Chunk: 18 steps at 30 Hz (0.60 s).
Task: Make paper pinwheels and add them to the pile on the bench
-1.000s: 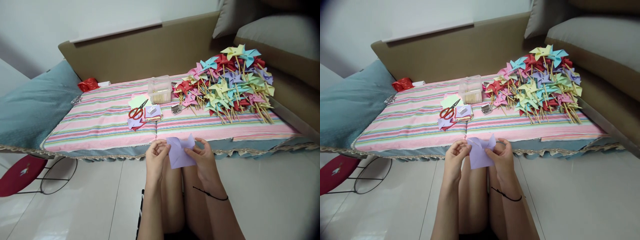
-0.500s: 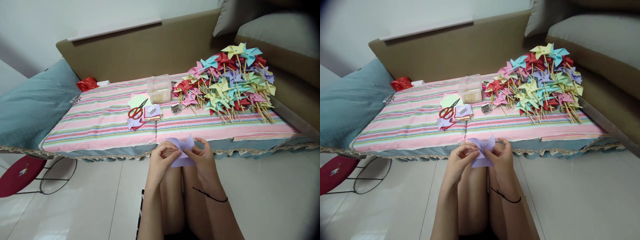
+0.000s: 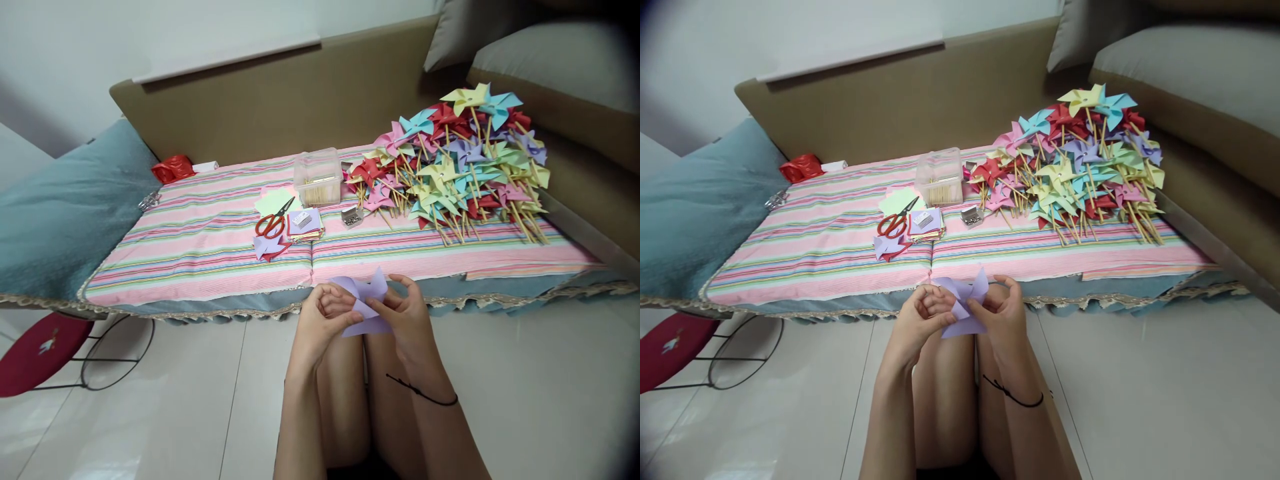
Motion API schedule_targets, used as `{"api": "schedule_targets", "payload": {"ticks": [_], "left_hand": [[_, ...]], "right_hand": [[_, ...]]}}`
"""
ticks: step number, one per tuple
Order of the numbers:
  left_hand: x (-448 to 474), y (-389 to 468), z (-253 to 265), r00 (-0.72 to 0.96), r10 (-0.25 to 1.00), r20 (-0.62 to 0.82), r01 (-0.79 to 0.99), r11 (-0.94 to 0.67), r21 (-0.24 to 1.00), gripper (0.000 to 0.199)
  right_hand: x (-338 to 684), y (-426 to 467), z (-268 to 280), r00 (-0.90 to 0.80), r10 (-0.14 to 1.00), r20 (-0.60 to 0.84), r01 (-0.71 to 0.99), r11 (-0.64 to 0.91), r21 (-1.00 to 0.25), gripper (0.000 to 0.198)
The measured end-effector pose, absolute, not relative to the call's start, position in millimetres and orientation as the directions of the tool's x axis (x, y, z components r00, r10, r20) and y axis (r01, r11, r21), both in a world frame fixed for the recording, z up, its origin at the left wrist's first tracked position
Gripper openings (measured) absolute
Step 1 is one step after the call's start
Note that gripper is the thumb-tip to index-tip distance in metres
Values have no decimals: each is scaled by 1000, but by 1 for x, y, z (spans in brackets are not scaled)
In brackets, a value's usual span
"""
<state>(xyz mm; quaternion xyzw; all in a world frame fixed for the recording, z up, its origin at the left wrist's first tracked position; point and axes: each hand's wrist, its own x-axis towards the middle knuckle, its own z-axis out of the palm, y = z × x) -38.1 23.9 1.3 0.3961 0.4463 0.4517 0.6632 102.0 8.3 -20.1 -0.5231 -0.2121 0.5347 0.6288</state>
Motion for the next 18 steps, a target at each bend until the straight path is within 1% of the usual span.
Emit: {"api": "schedule_targets", "payload": {"ticks": [4, 8, 11, 18], "left_hand": [[-40, 23, 3, 199, 951, -236, -228, 279, 933, 39], [-39, 22, 1, 160, 954, -255, -223, 287, 932, 39], [-37, 22, 1, 127, 953, -276, -234, 299, 925, 39], [-33, 22, 1, 127, 955, -267, -266, 292, 919, 38]], "right_hand": [[103, 7, -20, 327, 905, -271, -452, -102, -886, 76], [101, 6, -23, 300, 915, -269, -465, -106, -879, 74], [100, 6, -24, 296, 917, -267, -465, -106, -879, 71], [104, 5, -25, 247, 927, -281, -479, -135, -867, 70]]}}
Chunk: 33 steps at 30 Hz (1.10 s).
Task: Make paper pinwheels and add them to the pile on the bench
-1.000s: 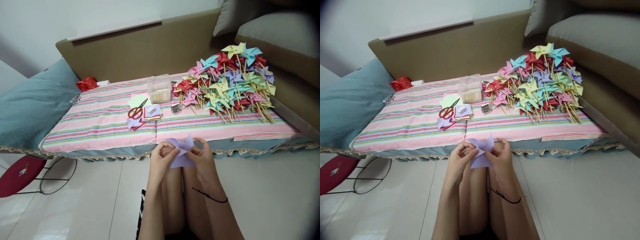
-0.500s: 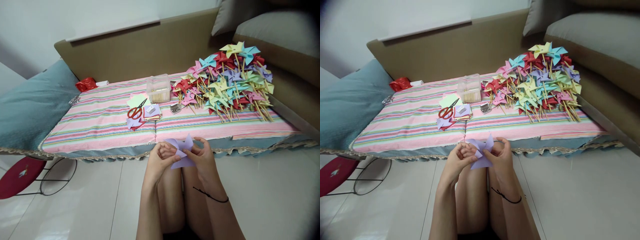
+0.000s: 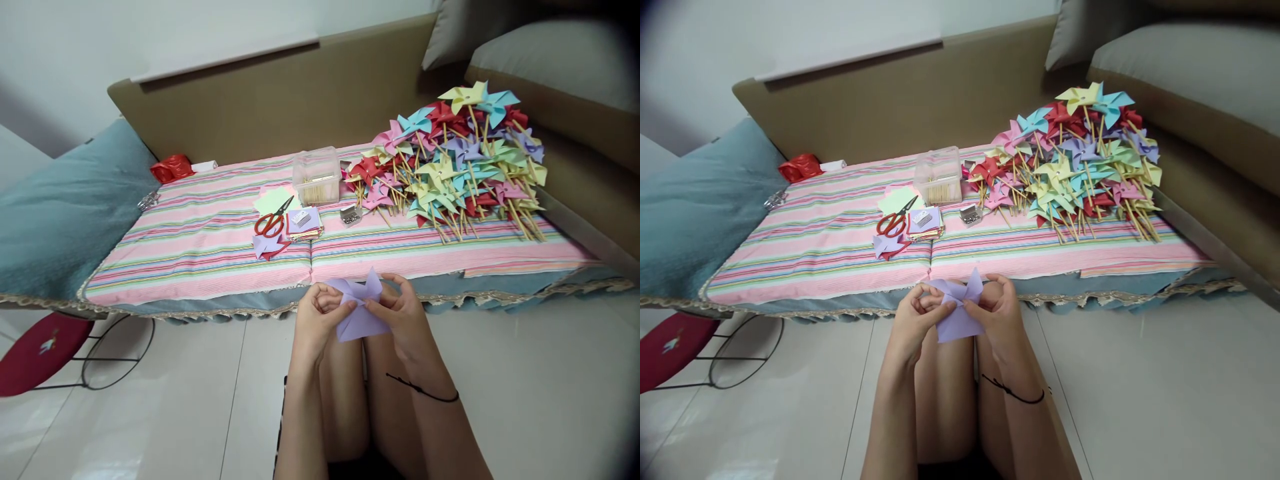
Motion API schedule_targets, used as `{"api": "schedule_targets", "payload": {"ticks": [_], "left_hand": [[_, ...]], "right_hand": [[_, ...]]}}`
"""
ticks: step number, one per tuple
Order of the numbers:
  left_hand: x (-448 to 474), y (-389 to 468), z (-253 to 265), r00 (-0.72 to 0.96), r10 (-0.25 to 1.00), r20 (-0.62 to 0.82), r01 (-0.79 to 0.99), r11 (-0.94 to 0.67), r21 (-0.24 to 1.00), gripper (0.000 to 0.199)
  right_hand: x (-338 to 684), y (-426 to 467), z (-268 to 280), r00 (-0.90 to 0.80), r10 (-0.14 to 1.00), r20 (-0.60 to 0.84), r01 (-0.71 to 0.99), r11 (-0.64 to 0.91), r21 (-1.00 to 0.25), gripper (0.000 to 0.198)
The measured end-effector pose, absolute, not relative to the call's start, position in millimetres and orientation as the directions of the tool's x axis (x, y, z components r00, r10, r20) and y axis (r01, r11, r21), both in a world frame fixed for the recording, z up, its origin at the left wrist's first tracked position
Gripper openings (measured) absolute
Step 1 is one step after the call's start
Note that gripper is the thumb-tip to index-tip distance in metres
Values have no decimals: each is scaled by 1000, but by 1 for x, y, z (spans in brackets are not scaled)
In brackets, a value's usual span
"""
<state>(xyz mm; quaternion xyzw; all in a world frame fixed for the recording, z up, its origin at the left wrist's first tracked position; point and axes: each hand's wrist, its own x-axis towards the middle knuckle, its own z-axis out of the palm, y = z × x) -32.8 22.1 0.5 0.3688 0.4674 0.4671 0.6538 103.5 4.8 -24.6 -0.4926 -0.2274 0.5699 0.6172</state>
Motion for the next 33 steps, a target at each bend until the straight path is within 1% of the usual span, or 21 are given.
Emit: {"api": "schedule_targets", "payload": {"ticks": [5, 21, 33], "left_hand": [[-29, 22, -1, 89, 958, -273, -265, 287, 921, 39], [-28, 22, -3, 59, 950, -306, -298, 309, 903, 45], [-27, 22, -1, 49, 953, -300, -304, 301, 904, 45]], "right_hand": [[107, 6, -23, 207, 927, -312, -470, -186, -863, 75], [103, 5, -13, 259, 910, -324, -452, -183, -873, 72], [103, 4, -14, 242, 914, -324, -480, -177, -859, 72]]}}
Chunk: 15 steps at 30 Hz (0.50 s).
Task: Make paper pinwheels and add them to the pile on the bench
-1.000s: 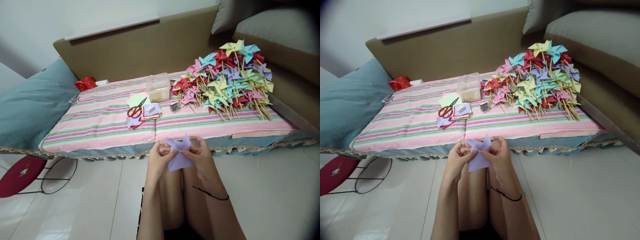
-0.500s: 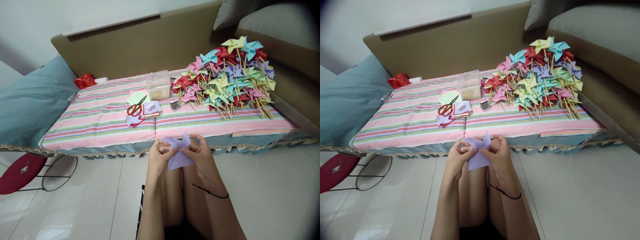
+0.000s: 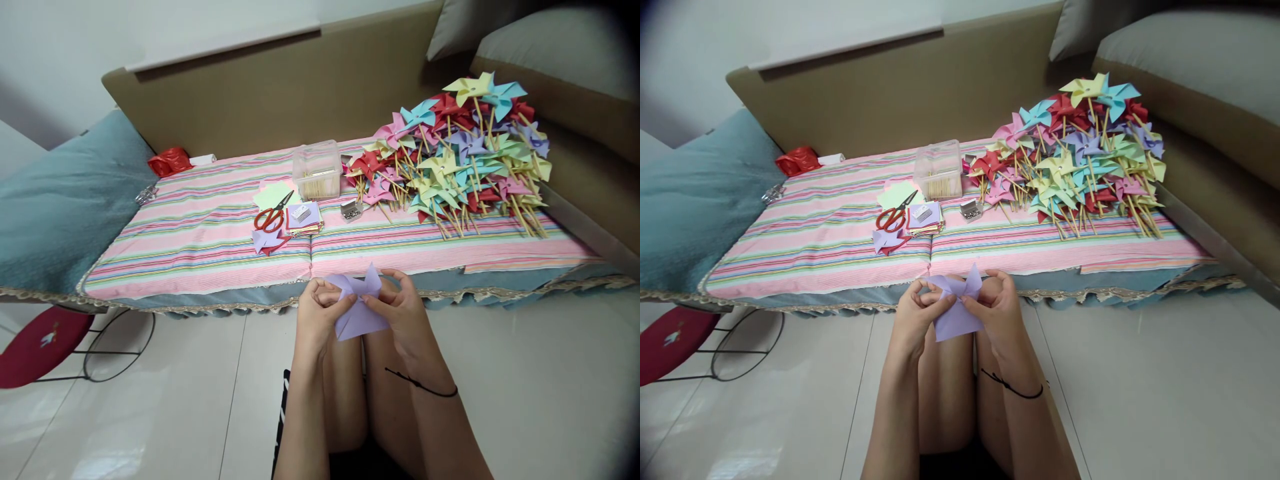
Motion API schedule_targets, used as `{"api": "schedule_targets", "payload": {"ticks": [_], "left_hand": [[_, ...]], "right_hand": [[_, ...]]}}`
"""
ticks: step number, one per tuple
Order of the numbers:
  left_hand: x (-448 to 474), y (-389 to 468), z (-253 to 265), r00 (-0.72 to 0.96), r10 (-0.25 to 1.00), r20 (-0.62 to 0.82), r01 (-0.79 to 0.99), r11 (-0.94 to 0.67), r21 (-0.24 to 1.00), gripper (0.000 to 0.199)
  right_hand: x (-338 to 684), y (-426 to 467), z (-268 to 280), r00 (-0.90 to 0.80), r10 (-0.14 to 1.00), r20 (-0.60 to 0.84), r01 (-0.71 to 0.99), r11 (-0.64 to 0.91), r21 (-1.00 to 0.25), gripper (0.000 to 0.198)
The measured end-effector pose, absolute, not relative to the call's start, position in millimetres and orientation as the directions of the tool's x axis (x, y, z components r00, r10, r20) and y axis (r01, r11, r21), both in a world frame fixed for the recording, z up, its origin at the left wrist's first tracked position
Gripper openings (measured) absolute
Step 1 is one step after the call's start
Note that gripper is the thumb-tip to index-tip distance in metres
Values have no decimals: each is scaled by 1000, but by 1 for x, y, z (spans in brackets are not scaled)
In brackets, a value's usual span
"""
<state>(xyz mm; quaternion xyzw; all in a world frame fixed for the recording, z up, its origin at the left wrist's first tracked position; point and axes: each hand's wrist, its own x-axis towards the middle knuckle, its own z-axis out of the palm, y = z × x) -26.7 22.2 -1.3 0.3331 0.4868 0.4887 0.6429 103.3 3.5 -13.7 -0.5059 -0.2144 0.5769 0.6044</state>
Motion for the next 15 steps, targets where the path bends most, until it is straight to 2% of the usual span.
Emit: {"api": "schedule_targets", "payload": {"ticks": [15], "left_hand": [[-26, 22, -6, 8, 971, -241, -268, 234, 935, 44]], "right_hand": [[101, 5, -9, 241, 909, -340, -484, -191, -854, 75]]}}
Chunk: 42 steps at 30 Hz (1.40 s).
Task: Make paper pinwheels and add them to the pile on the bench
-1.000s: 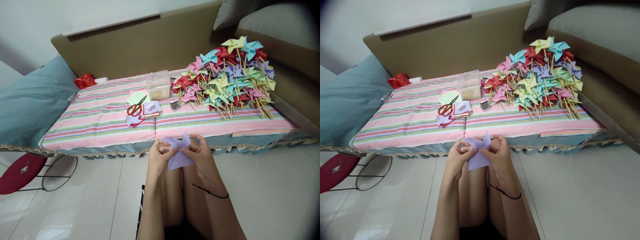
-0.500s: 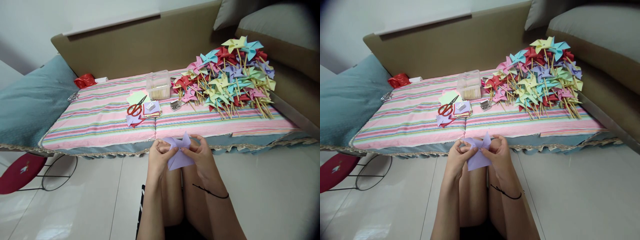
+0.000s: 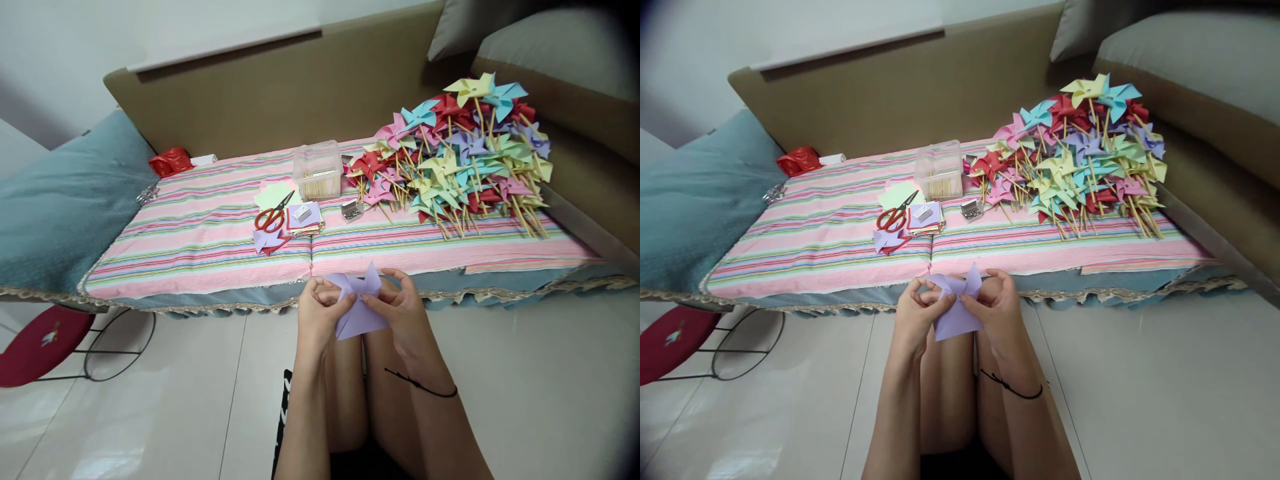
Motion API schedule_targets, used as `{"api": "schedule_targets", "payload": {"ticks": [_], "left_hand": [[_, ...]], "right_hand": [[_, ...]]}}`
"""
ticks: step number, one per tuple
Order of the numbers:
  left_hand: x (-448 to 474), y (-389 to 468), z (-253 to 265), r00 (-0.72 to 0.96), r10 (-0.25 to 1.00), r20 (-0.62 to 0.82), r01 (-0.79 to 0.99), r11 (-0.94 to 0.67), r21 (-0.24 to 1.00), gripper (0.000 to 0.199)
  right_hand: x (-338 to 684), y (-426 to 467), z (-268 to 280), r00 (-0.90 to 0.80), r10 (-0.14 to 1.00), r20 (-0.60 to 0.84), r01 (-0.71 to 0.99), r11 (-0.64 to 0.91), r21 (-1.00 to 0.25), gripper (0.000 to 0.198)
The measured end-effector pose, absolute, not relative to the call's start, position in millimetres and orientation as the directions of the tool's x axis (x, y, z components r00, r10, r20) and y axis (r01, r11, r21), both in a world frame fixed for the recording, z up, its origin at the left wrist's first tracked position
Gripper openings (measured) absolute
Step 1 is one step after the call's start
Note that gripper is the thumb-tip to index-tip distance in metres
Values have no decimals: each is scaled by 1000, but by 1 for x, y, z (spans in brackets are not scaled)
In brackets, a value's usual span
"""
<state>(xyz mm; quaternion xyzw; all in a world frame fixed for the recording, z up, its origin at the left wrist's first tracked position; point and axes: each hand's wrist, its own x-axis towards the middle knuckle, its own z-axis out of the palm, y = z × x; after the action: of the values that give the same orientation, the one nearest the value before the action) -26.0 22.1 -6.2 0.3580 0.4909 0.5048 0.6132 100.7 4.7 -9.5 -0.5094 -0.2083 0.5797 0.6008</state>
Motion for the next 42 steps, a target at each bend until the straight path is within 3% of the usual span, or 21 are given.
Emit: {"api": "schedule_targets", "payload": {"ticks": [14, 20, 29, 33, 37, 42], "left_hand": [[-23, 26, -9, -75, 978, -197, -236, 174, 956, 45], [-23, 25, -8, -2, 985, -172, -216, 168, 962, 46], [-36, 24, -4, 127, 952, -279, -163, 298, 941, 56], [-36, 24, -3, 74, 950, -302, -201, 311, 929, 60], [-37, 26, -2, -77, 945, -317, -312, 280, 908, 62], [-37, 30, -3, -258, 908, -331, -447, 191, 874, 58]], "right_hand": [[102, 8, -14, 229, 935, -269, -438, -148, -887, 73], [102, 8, -10, 243, 926, -290, -441, -161, -883, 77], [112, 4, -23, 142, 958, -248, -299, -198, -934, 71], [114, 4, -22, 95, 977, -190, -273, -158, -949, 66], [119, 2, -14, 118, 991, -67, -328, -25, -944, 60], [126, -4, -9, -68, 991, 114, -277, 91, -957, 37]]}}
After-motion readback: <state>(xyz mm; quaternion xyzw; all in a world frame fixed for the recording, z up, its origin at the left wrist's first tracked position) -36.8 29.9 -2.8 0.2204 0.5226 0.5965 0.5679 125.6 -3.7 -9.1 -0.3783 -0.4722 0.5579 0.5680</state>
